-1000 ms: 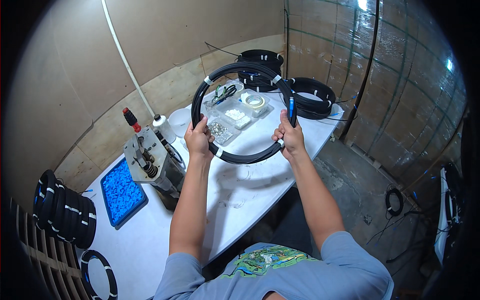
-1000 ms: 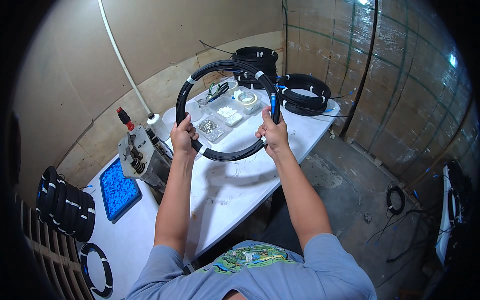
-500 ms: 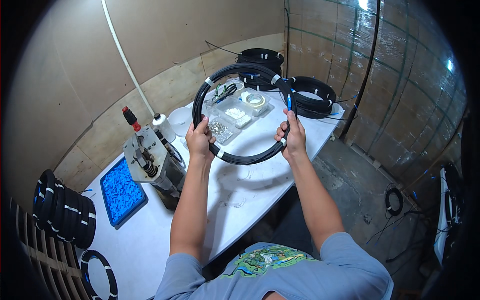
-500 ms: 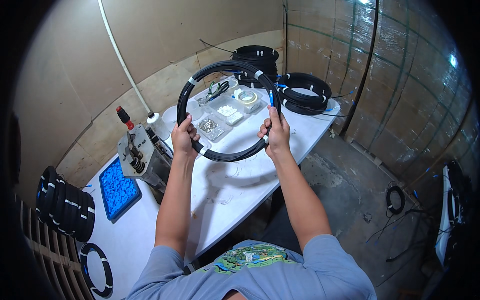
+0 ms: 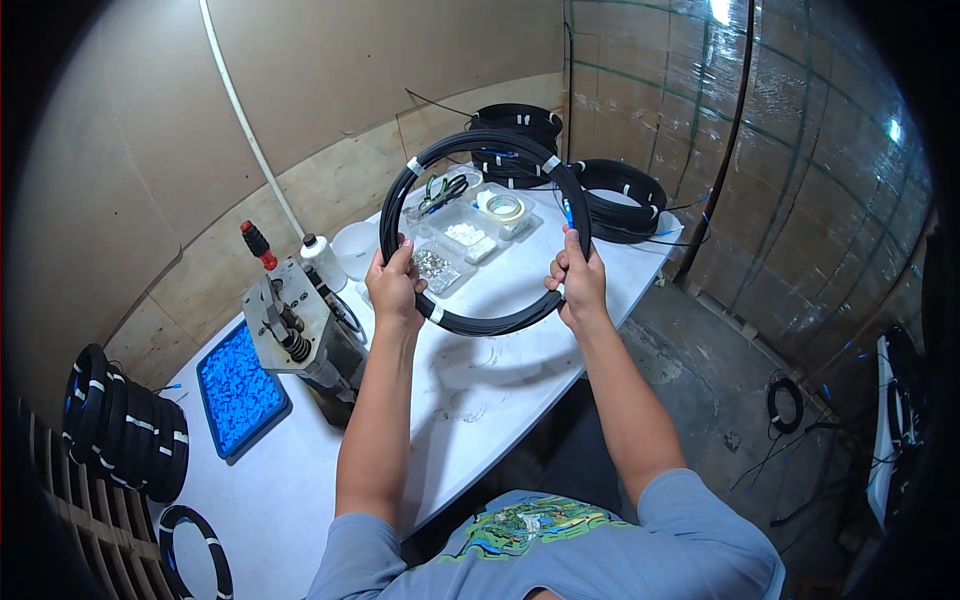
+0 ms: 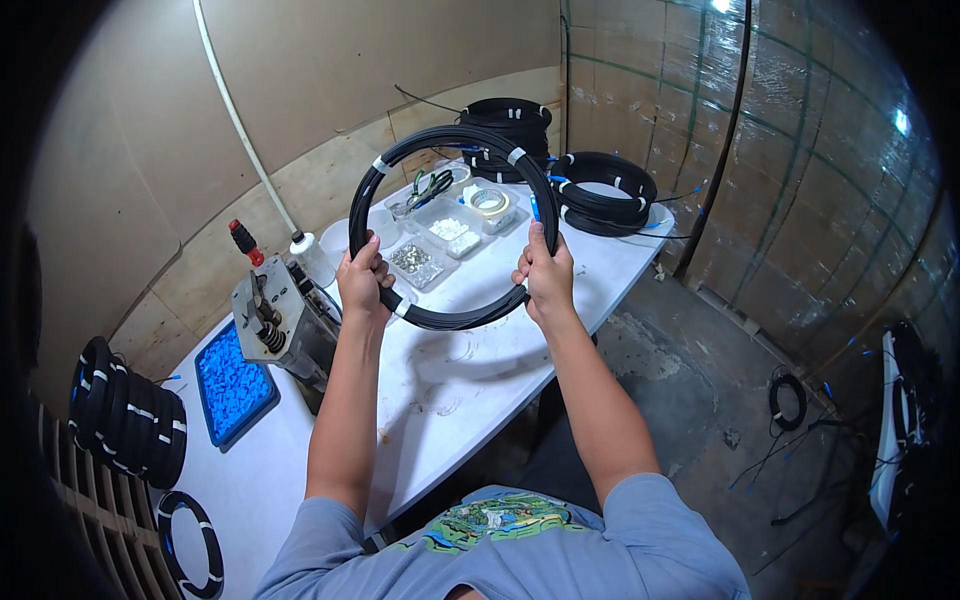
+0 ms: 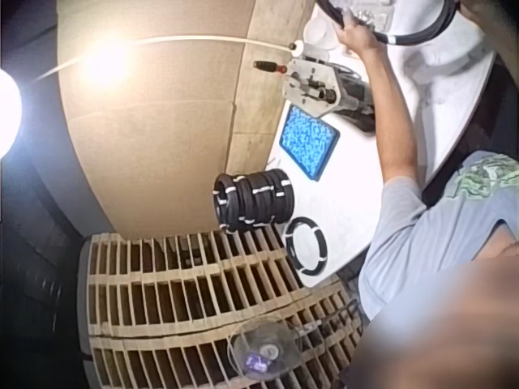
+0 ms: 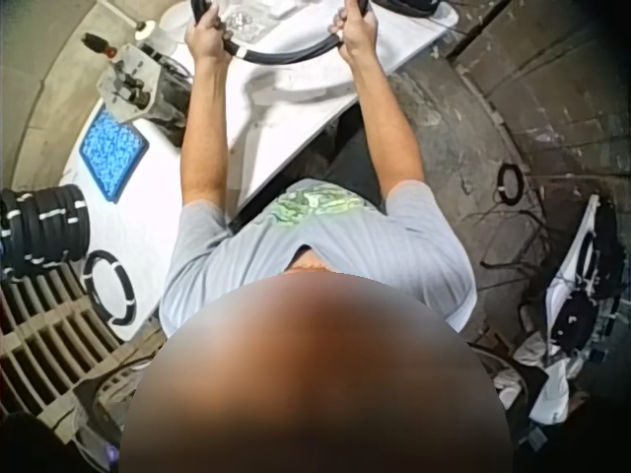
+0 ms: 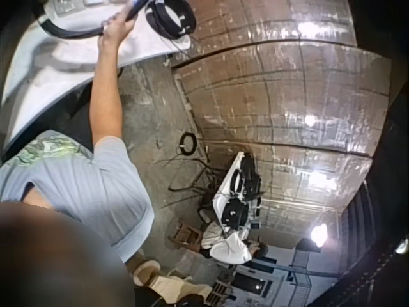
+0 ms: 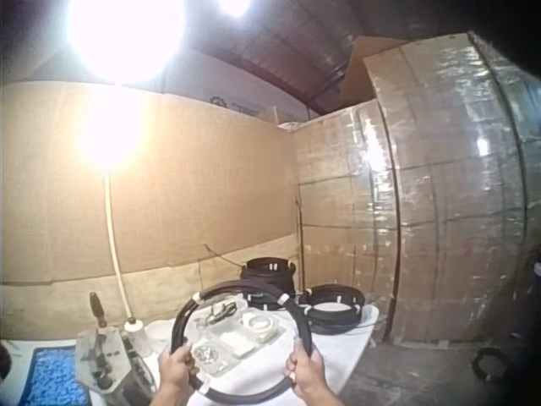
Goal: Manually wrapping or securing a coil of black cable with white tape.
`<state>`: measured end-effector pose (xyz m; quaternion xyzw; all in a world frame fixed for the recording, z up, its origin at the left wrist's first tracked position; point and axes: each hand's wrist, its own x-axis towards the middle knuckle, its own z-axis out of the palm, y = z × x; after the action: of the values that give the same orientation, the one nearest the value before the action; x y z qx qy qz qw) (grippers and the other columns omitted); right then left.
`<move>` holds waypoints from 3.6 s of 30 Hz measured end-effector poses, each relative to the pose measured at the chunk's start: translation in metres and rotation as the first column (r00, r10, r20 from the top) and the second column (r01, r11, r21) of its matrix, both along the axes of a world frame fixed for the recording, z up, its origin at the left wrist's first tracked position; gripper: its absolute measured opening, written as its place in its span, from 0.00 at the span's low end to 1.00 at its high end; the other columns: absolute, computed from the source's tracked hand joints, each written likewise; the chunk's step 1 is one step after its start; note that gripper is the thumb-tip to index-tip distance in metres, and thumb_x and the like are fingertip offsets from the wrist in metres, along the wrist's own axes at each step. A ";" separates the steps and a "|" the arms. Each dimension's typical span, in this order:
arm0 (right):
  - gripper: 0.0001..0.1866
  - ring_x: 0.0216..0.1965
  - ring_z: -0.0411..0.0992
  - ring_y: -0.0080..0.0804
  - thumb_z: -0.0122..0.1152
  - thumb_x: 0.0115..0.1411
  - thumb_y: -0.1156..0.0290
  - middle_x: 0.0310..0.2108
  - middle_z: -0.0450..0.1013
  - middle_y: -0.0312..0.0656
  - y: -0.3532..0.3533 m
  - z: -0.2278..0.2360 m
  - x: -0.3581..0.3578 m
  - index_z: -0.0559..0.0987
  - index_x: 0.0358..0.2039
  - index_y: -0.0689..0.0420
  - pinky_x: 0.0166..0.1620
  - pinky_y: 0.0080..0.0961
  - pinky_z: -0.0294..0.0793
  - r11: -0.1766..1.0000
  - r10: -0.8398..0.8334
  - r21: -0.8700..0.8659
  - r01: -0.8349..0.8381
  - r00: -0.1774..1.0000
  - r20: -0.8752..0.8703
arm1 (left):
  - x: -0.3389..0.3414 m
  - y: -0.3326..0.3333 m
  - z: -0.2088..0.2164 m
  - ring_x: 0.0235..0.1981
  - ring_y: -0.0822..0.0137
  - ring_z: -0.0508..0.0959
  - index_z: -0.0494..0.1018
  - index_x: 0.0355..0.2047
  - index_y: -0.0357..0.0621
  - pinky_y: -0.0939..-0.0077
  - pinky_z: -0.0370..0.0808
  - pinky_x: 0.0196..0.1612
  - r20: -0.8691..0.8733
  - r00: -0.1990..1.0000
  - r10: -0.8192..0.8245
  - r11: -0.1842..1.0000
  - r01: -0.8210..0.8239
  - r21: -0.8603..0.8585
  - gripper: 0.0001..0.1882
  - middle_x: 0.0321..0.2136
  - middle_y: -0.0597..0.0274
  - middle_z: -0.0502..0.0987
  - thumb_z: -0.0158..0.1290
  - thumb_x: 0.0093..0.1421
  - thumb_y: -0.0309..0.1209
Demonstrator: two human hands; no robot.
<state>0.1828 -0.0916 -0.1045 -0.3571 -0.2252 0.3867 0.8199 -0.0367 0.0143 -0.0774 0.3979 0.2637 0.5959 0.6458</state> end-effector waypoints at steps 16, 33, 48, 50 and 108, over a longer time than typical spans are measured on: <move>0.15 0.18 0.56 0.15 0.63 0.67 0.62 0.19 0.58 0.26 -0.004 0.052 0.062 0.71 0.47 0.56 0.20 0.17 0.60 0.911 0.367 -0.015 -0.412 0.793 0.486 | -0.028 0.004 0.048 0.25 0.74 0.74 0.74 0.44 0.40 0.79 0.71 0.31 -0.447 0.892 -0.069 0.888 0.259 0.379 0.16 0.26 0.67 0.74 0.63 0.60 0.32; 0.19 0.26 0.73 0.23 0.60 0.67 0.51 0.29 0.71 0.35 -0.012 0.033 0.034 0.72 0.46 0.53 0.29 0.23 0.77 0.973 0.212 0.020 -0.231 0.921 0.326 | -0.019 0.006 0.031 0.14 0.82 0.59 0.68 0.35 0.49 0.83 0.57 0.18 -0.099 0.984 -0.147 0.989 0.147 -0.002 0.09 0.19 0.76 0.62 0.59 0.59 0.25; 0.12 0.21 0.64 0.15 0.60 0.66 0.65 0.26 0.64 0.30 -0.016 0.030 0.015 0.70 0.47 0.53 0.22 0.16 0.66 0.983 0.167 0.037 -0.178 0.964 0.207 | -0.024 0.020 0.012 0.15 0.82 0.58 0.70 0.35 0.51 0.83 0.55 0.18 -0.087 0.974 -0.209 0.971 0.196 -0.136 0.08 0.19 0.78 0.61 0.59 0.61 0.28; 0.12 0.21 0.63 0.15 0.59 0.66 0.67 0.27 0.64 0.30 -0.017 0.031 0.013 0.70 0.48 0.53 0.22 0.16 0.66 0.980 0.173 0.069 -0.189 0.967 0.187 | -0.025 0.020 0.010 0.15 0.82 0.58 0.70 0.35 0.51 0.83 0.55 0.18 -0.092 0.976 -0.197 0.972 0.182 -0.146 0.08 0.19 0.78 0.61 0.59 0.61 0.28; 0.13 0.14 0.60 0.16 0.60 0.67 0.63 0.22 0.62 0.30 -0.015 0.055 0.029 0.68 0.46 0.50 0.17 0.18 0.63 0.984 0.124 -0.159 -0.080 0.951 0.285 | -0.017 0.001 0.013 0.15 0.77 0.65 0.69 0.31 0.49 0.80 0.62 0.18 0.007 0.979 -0.202 0.974 0.201 -0.108 0.07 0.19 0.72 0.67 0.57 0.56 0.26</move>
<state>0.2114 -0.1069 -0.0494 -0.4573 -0.3336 0.3869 0.7279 -0.0542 0.0152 -0.0644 0.3882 0.2550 0.5115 0.7230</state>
